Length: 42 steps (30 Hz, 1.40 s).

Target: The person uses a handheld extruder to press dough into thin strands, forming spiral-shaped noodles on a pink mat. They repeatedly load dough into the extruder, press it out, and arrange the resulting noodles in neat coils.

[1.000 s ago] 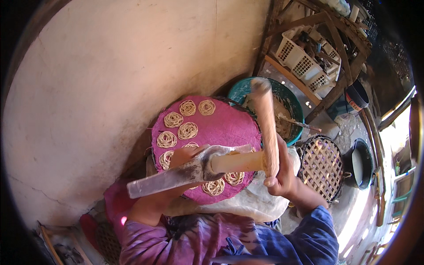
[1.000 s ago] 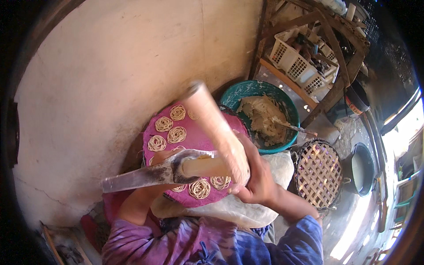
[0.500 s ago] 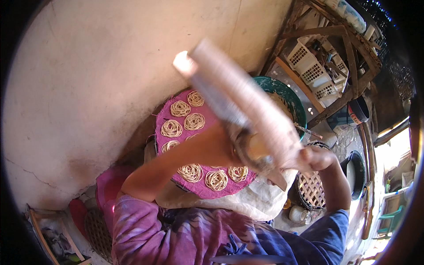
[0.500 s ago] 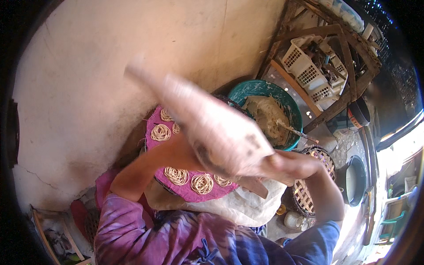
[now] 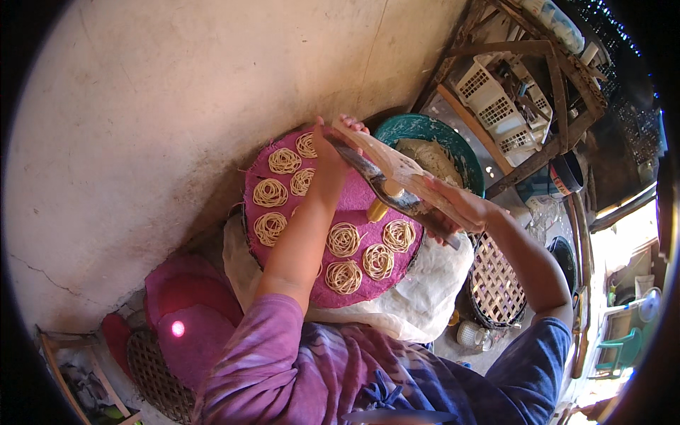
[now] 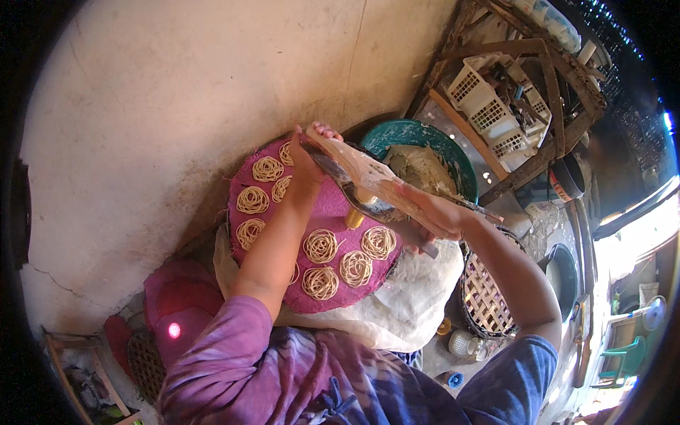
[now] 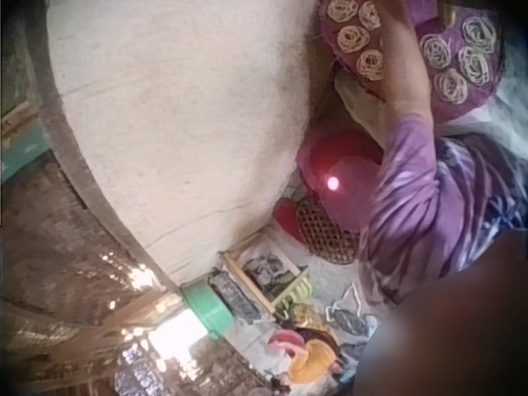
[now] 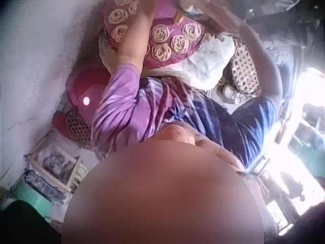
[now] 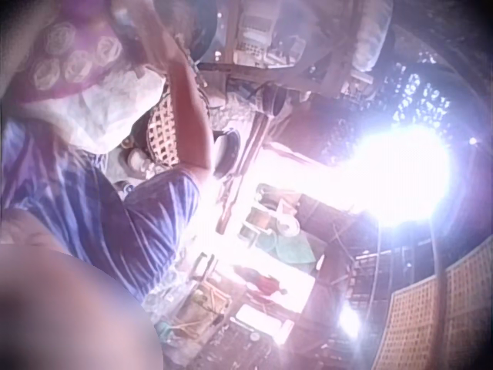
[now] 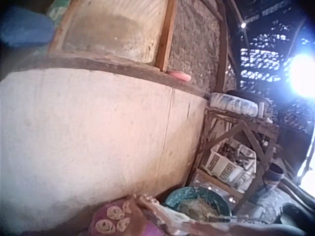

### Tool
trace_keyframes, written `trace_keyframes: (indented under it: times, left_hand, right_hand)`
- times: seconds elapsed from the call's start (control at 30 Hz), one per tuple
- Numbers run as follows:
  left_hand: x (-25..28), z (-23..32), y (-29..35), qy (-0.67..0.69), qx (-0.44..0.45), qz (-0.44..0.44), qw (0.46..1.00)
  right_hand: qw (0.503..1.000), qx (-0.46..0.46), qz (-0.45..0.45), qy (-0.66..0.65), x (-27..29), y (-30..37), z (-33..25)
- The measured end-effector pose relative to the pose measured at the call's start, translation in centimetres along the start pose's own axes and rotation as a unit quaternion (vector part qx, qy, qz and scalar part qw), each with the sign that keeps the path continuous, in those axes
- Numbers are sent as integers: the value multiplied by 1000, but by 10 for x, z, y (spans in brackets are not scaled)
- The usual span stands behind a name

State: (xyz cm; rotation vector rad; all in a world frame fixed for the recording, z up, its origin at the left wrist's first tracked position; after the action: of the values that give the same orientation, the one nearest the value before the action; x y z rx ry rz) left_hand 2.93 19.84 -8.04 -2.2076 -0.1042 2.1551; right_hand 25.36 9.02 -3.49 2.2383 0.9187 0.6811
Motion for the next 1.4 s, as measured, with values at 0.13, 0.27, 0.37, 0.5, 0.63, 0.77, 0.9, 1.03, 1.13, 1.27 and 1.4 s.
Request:
trace_keyframes:
  times: [0.13,0.27,0.37,0.5,0.63,0.77,0.9,1.03,1.13,1.27,1.4]
  left_hand:
    - [-13,25,0,-21,-31,-30,999]
    - [-36,27,13,-7,-20,-44,999]
    - [-33,6,18,23,2,15,1000]
    - [-55,13,14,-47,-40,-36,997]
    - [-60,22,21,-59,-16,-30,998]
    - [-39,1,28,-30,-3,-3,1000]
    - [-21,-9,16,-7,-12,-27,1000]
    - [-10,-1,9,47,-20,-38,998]
    - [3,3,11,108,-21,11,994]
    - [7,15,14,149,-37,19,988]
    - [-7,47,14,87,-96,7,992]
  right_hand:
    - [998,33,46,7,-10,-1,-16]
    - [997,69,27,-22,-19,23,-29]
    - [999,15,36,-1,-8,37,-23]
    - [989,60,121,60,5,27,-29]
    - [991,98,83,-35,-14,27,-24]
    - [995,27,93,-13,-8,38,-3]
    - [995,27,94,-2,2,35,6]
    - [959,89,-44,-267,-18,5,10]
    - [908,107,-114,-388,-37,-32,26]
    - [870,104,-192,-442,-51,-71,50]
    - [991,124,17,-43,-34,-90,58]
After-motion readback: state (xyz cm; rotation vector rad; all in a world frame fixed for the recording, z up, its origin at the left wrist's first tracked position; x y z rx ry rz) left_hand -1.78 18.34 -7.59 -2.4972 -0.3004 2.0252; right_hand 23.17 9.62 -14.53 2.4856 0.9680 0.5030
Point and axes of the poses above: each hand's wrist, its own y-axis away from the middle knuckle, its own x-axis out of the back of the hand, z = x × y, the point moved 8 cm from there along -y, towards the middle knuckle, and after that the axes turned 10 degrees about z, right-handed, at the moved point
